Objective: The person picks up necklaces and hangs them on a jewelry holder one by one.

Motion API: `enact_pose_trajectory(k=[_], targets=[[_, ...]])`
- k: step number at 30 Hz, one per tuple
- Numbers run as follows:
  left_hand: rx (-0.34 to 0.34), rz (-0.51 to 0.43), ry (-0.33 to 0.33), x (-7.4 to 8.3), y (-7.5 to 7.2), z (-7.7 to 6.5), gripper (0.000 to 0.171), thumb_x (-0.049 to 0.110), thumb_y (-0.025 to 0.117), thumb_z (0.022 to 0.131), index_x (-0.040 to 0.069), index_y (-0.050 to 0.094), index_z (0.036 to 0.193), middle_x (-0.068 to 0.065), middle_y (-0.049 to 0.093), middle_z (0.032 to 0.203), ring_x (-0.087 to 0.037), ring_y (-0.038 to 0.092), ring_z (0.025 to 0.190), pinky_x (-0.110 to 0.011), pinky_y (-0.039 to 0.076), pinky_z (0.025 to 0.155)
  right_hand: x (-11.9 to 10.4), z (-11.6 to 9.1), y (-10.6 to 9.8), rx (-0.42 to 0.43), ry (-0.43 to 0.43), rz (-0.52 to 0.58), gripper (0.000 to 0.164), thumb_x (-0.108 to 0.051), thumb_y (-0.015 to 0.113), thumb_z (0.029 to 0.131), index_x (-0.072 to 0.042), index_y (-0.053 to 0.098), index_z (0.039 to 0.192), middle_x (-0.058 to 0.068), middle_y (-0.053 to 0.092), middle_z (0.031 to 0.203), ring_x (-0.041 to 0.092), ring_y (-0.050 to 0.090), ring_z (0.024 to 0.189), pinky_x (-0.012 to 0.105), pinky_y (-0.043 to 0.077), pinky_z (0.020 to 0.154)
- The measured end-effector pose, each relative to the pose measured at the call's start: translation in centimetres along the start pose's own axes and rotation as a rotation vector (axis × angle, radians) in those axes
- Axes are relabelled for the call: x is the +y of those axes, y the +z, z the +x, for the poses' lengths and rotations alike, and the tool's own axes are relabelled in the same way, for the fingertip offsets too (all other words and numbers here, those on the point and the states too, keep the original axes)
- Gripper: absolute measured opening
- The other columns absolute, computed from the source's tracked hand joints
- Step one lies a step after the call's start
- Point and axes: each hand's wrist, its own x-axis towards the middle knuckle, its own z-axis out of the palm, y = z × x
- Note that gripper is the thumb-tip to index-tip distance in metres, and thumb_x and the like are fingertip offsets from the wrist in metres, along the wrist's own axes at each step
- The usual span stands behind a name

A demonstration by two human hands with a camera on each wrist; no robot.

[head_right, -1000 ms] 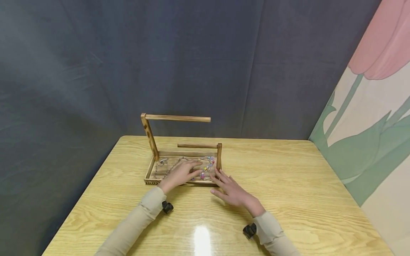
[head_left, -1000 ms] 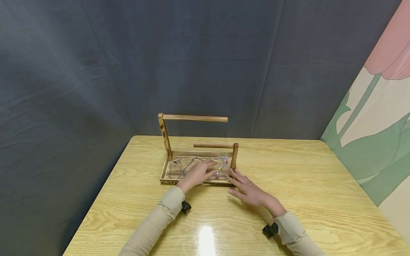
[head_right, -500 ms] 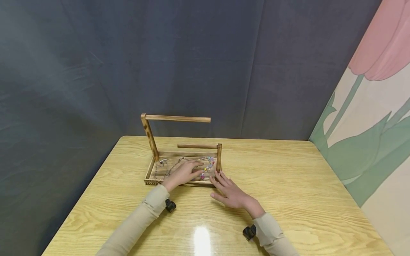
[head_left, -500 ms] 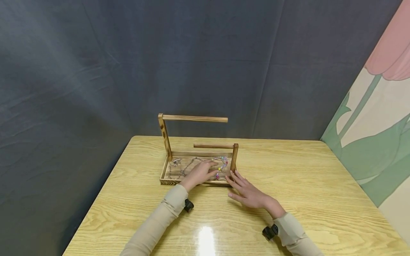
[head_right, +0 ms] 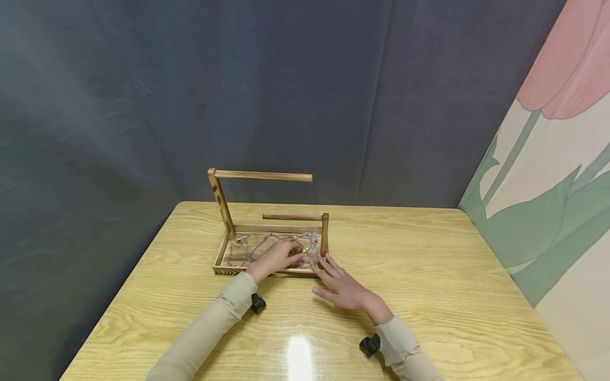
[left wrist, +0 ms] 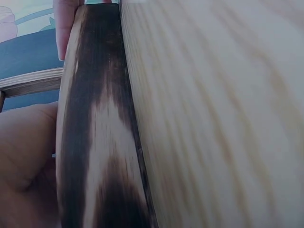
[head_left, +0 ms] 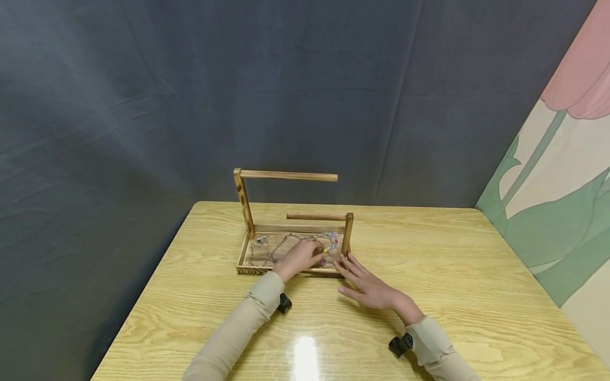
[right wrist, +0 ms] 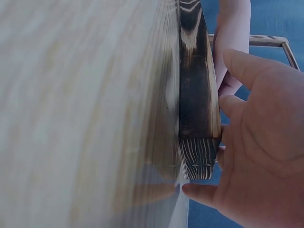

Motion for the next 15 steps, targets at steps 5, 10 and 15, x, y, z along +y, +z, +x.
enact_pose_trajectory(k=[5,10,15], targets=[[-0.002,0.000,-0.024,0.15,0.06,0.27,0.028,0.027,0.059,0.092,0.008,0.066,0.111,-0.004,0.063,0.101,-0.014,0.058,0.087,-0.026,0.051,0.075,0.06,0.03,0.03,0.000,0.001,-0.005,0.064,-0.037,0.043,0.098,-0.008,0.015,0.149,0.017,0.003,0.155,0.039,-0.005,0.140,0.065,0.017,0.106],[-0.005,0.001,-0.050,0.34,0.23,0.58,0.026,0.028,0.059,0.092,0.009,0.067,0.108,-0.004,0.063,0.102,-0.013,0.059,0.084,-0.026,0.051,0.073,0.07,-0.01,0.02,-0.003,0.006,0.002,0.065,-0.038,0.043,0.098,-0.009,0.015,0.149,0.017,0.003,0.155,0.039,-0.006,0.141,0.065,0.017,0.105],[-0.016,0.005,-0.089,0.56,0.39,0.80,0.023,0.029,0.060,0.091,0.011,0.067,0.103,-0.004,0.061,0.102,-0.011,0.056,0.079,-0.025,0.050,0.069,0.07,0.01,0.06,-0.007,0.002,0.000,0.065,-0.038,0.042,0.098,-0.008,0.015,0.149,0.017,0.003,0.155,0.039,-0.006,0.141,0.065,0.018,0.105]])
